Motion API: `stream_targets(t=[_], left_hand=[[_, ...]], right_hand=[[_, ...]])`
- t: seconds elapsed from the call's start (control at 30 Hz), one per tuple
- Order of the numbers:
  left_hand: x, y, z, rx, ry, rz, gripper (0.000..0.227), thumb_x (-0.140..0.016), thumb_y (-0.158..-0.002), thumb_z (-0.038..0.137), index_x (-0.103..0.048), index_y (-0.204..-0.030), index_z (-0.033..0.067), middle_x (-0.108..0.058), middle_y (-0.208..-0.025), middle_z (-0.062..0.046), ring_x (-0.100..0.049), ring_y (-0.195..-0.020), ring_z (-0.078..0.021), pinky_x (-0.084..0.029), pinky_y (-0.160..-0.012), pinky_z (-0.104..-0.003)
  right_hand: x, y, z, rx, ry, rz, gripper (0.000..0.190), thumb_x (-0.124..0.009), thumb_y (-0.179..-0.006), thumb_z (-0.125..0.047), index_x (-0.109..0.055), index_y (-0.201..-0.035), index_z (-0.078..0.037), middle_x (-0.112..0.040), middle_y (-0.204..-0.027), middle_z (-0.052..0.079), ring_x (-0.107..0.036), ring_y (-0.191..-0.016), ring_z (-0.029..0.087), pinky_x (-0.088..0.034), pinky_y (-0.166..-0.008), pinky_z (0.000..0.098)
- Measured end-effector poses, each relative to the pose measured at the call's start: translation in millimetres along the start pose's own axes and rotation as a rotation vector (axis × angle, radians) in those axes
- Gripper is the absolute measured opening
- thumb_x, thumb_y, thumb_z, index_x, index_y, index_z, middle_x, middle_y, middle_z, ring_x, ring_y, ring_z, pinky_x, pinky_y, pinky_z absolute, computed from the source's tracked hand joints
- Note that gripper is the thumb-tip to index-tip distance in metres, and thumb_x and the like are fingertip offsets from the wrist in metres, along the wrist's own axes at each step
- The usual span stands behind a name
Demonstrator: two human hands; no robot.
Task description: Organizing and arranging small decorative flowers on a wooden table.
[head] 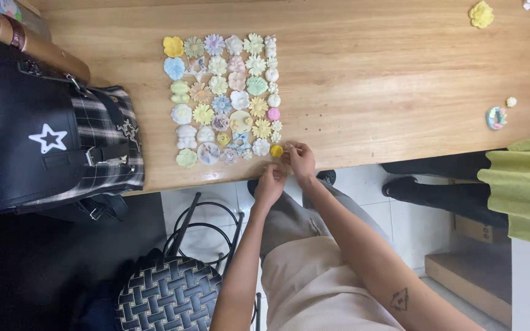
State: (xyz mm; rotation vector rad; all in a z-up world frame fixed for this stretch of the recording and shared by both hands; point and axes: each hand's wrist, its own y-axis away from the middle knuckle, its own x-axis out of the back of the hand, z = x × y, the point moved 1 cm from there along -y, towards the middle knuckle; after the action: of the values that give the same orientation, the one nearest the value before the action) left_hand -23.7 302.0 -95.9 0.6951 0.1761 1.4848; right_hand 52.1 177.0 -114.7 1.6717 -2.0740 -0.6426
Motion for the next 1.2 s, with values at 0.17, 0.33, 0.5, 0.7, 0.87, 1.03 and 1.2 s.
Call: stream_targets(t=[0.17,0.33,0.5,0.7,0.87,1.03,1.2], left_hand=[[-2,-11,-11,-0.096,0.041,-0.004,0.039,-0.069,-0.089,0.022,-0.058,-0.123,0.0048,-0.077,-0.101,-0.014,-0.075,-0.098,-0.0307,-0.056,-0.087,-0.043],[-2,-14,-15,-0.109,0.018,0.005,0.04,-0.069,-0.091,0.021,-0.058,-0.125,0.0033,-0.076,-0.102,-0.017,-0.073,-0.101,-0.0348,-0.055,-0.089,-0.043],[-2,-14,-17,-0.172,0.047,0.013,0.034,-0.067,-0.092,0.018,-0.058,-0.121,0.0026,-0.078,-0.099,-0.017,-0.075,-0.096,-0.034,-0.056,-0.087,-0.043],[-11,-20,-39,-0.292,0.101,0.032,0.03,-0.069,-0.093,0.02,-0.059,-0.117,0.0035,-0.075,-0.1,-0.015,-0.075,-0.091,-0.0275,-0.058,-0.082,-0.039],[-7,18,0,-0.163,-0.123,-0.079,0.028,-0.068,-0.094,0.023,-0.062,-0.116,0.0051,-0.075,-0.101,-0.012,-0.074,-0.088,-0.0251,-0.057,-0.08,-0.037],[-24,41,-4,-0.189,-0.146,-0.184,0.029,-0.068,-0.094,0.023,-0.063,-0.116,0.005,-0.075,-0.101,-0.011,-0.074,-0.087,-0.0236,-0.058,-0.08,-0.036],[-50,49,8,-0.081,-0.211,-0.165,0.03,-0.068,-0.094,0.024,-0.065,-0.117,0.0051,-0.077,-0.103,-0.012,-0.076,-0.091,-0.0234,-0.058,-0.082,-0.036]], right_hand=[[2,-5,6,0.009,-0.073,-0.008,0.027,-0.059,-0.102,-0.014,-0.058,-0.121,0.005,-0.073,-0.1,0.019,-0.076,-0.086,0.025,-0.065,-0.077,0.0345],[0,-4,1,0.017,-0.101,-0.009,0.027,-0.059,-0.102,-0.013,-0.058,-0.12,0.007,-0.072,-0.102,0.019,-0.076,-0.088,0.026,-0.066,-0.078,0.0359],[-2,0,-10,0.011,-0.052,0.0,0.027,-0.06,-0.1,-0.013,-0.058,-0.12,0.006,-0.073,-0.103,0.017,-0.076,-0.089,0.023,-0.064,-0.079,0.0324],[7,-4,-11,0.122,0.047,0.021,0.028,-0.063,-0.099,-0.016,-0.064,-0.122,0.001,-0.075,-0.103,0.014,-0.075,-0.09,0.02,-0.062,-0.08,0.0299],[64,3,-47,0.37,0.343,0.009,0.027,-0.065,-0.098,-0.017,-0.068,-0.121,-0.003,-0.075,-0.108,0.012,-0.075,-0.094,0.019,-0.06,-0.082,0.0314],[178,-5,-104,0.442,0.562,0.02,0.025,-0.065,-0.098,-0.02,-0.069,-0.118,-0.006,-0.075,-0.108,0.013,-0.074,-0.087,0.019,-0.061,-0.078,0.0326],[334,-19,-156,0.422,0.713,0.321,0.024,-0.064,-0.1,-0.023,-0.069,-0.116,-0.006,-0.076,-0.096,0.014,-0.075,-0.082,0.022,-0.059,-0.073,0.0356]])
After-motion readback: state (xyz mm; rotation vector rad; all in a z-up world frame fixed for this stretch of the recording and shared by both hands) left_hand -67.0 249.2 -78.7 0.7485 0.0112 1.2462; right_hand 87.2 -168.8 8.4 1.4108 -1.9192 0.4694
